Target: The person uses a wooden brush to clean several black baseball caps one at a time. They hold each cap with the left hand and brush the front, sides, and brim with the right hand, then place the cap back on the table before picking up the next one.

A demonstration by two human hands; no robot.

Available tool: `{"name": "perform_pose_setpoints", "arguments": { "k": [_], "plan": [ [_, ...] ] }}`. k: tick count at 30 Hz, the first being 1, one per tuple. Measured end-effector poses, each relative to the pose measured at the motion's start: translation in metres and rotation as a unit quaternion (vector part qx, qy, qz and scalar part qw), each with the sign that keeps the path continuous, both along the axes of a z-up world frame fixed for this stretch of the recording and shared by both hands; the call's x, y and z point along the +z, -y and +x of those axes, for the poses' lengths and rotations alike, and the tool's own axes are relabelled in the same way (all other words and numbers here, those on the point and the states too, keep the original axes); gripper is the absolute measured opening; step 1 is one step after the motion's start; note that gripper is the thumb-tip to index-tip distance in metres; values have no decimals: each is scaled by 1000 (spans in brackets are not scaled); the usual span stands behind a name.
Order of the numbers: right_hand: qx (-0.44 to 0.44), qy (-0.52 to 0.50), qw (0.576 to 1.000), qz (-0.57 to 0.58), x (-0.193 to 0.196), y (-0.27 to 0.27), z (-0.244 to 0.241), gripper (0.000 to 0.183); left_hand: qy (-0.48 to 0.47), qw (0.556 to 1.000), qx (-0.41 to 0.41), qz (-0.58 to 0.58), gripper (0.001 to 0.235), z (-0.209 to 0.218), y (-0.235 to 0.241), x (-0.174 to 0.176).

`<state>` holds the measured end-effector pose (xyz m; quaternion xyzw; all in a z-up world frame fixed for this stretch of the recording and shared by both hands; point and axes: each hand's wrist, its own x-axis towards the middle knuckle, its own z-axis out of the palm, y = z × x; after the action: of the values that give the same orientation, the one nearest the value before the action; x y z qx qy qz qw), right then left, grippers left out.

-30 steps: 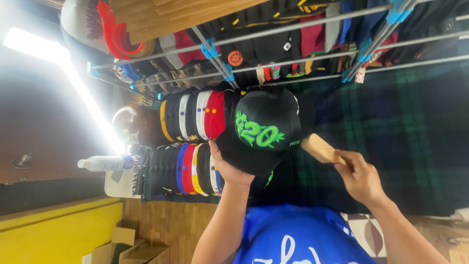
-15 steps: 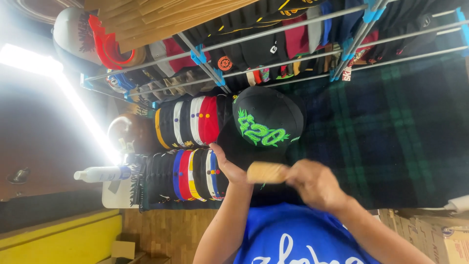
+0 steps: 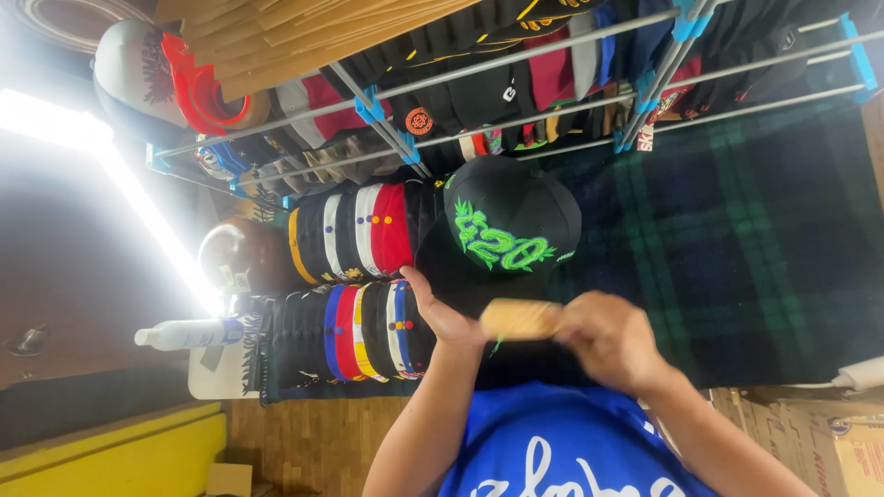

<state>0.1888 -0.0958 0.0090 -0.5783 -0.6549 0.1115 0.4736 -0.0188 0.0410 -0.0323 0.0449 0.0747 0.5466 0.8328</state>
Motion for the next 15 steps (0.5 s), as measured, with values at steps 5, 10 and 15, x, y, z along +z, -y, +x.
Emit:
{"name": "perform_pose_setpoints", "arguments": {
  "k": [5,10,15],
  "plan": [
    [-22,-8,999,-32,-20,3,13,7,-18,999,8,-30,87,27,16,48],
    [73,-11,997,31,30,-2,1,12,-40,992,32,-117,80,35,32,83],
    [48,97,994,25,-30,-17,68,12,-22,996,-11,-84,77,39,32,87]
  ]
}}
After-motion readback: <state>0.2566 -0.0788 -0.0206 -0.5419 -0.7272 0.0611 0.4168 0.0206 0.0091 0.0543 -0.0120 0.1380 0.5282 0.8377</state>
